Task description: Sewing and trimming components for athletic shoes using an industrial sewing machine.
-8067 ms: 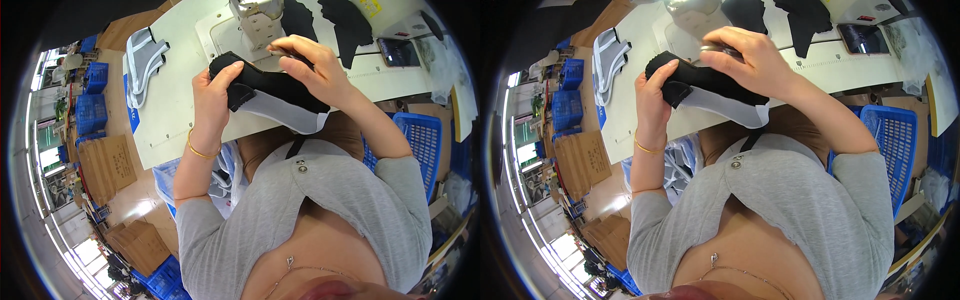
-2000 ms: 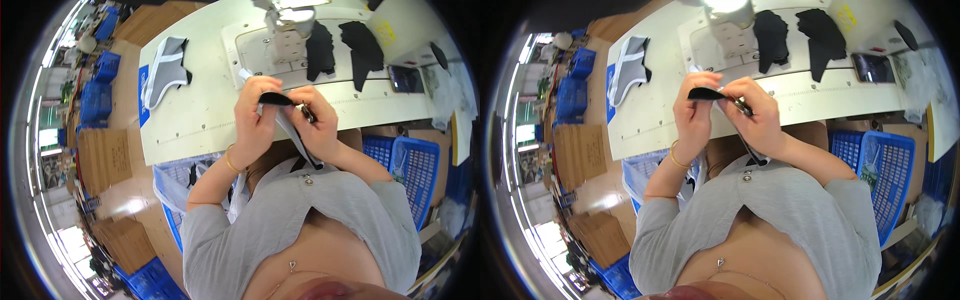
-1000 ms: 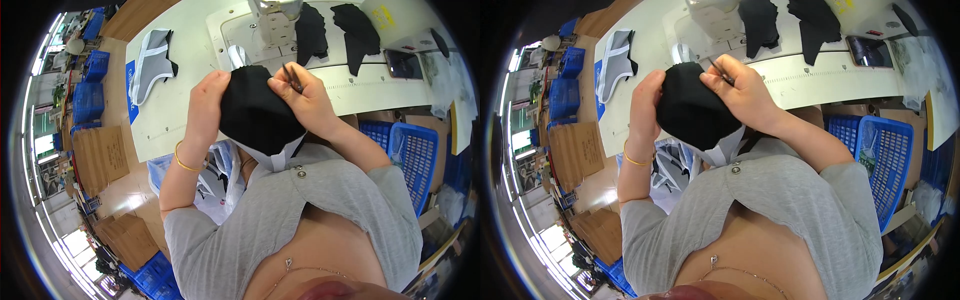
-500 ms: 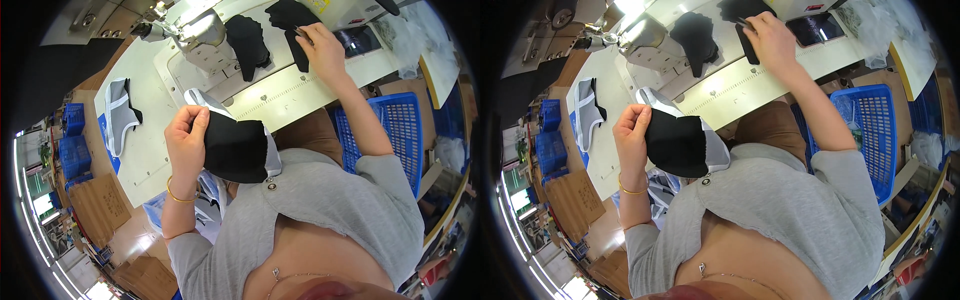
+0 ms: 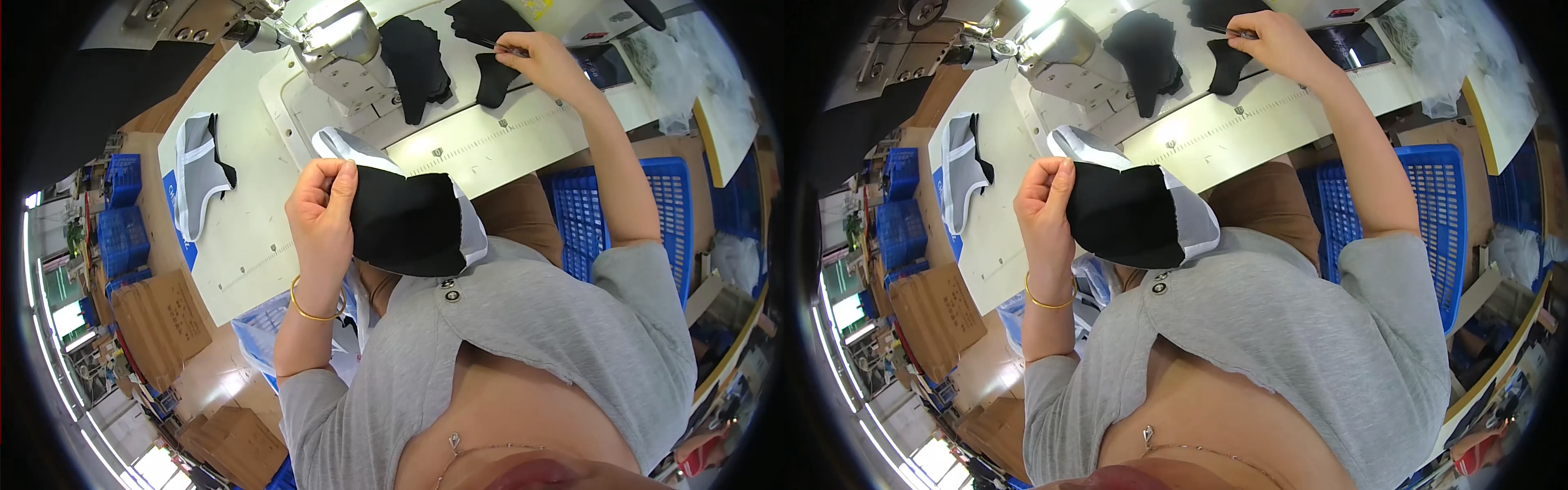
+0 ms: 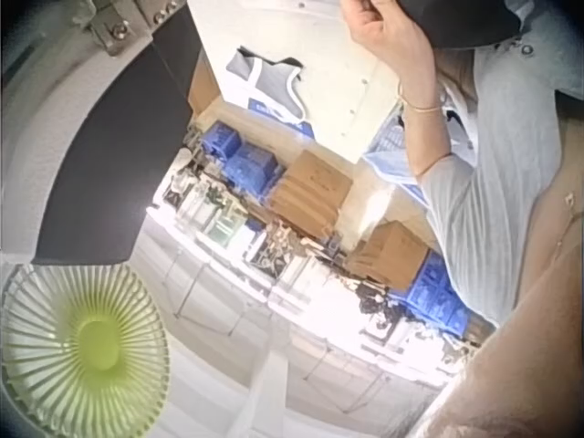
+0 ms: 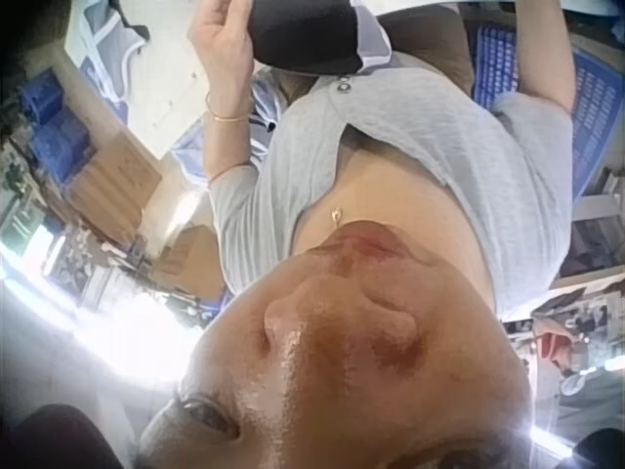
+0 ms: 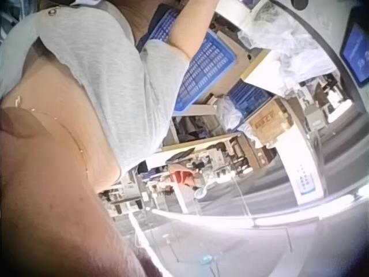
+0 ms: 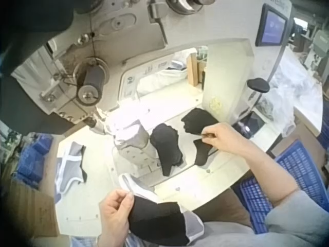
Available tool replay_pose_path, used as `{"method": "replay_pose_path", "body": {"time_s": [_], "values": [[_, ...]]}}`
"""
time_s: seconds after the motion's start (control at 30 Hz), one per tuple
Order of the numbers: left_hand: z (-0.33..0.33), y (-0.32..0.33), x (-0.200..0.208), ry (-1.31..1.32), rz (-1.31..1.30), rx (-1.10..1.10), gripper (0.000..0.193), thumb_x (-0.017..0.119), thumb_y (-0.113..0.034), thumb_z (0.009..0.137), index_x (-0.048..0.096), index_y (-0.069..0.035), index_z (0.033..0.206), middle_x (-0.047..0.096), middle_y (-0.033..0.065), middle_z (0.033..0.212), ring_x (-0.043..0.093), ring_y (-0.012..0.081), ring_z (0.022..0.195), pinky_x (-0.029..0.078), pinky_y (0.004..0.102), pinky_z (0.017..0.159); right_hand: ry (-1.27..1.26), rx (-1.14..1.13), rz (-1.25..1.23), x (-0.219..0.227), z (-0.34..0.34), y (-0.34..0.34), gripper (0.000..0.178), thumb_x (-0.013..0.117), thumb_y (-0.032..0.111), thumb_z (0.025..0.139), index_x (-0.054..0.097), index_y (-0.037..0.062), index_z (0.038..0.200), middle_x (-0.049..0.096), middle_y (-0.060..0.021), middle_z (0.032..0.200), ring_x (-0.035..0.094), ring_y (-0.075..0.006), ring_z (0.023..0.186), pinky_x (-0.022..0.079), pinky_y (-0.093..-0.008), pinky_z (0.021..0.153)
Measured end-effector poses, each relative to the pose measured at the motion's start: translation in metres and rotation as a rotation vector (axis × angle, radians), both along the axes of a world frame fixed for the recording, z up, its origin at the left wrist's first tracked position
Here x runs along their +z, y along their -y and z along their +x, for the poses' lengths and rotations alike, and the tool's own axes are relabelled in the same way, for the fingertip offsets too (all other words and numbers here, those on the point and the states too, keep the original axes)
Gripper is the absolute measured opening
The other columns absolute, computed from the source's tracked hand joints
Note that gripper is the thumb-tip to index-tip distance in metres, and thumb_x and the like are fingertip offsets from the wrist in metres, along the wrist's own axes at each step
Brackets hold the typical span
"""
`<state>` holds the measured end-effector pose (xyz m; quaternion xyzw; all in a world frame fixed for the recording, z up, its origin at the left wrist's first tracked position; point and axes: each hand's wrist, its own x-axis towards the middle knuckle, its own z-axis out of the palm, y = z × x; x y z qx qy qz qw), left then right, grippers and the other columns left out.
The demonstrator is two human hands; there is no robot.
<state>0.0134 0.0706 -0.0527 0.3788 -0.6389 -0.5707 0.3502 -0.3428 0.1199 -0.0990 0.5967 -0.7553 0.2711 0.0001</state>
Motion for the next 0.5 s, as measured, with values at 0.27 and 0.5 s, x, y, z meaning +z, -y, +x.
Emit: {"method": "replay_pose_path", "body": {"time_s": [0.27,0.5], "values": [[-0.002,-0.005,-0.001,-0.017,0.002,0.003,0.015,0.061,-0.012,0.097,0.06,-0.002,0.085,0.049,-0.0083,0.069,0.036,-0.0011,0.062,0.027,0.017,0.054,-0.161,0.121,-0.124,-0.014,0.0,0.002,0.01,0.066,0.009,0.086,0.064,0.0031,0.093,0.062,-0.0104,0.092,0.06,-0.03,0.087,0.048,-0.0375,0.076],[0.0,-0.005,-0.004,-0.014,0.003,0.023,0.016,0.061,-0.013,0.097,0.06,-0.002,0.085,0.049,-0.0085,0.068,0.036,-0.0012,0.061,0.026,0.0175,0.053,-0.005,0.145,0.001,-0.02,-0.003,0.001,0.016,0.065,0.016,0.089,0.061,0.002,0.096,0.064,-0.0115,0.089,0.061,-0.0312,0.085,0.048,-0.0397,0.075]]}}
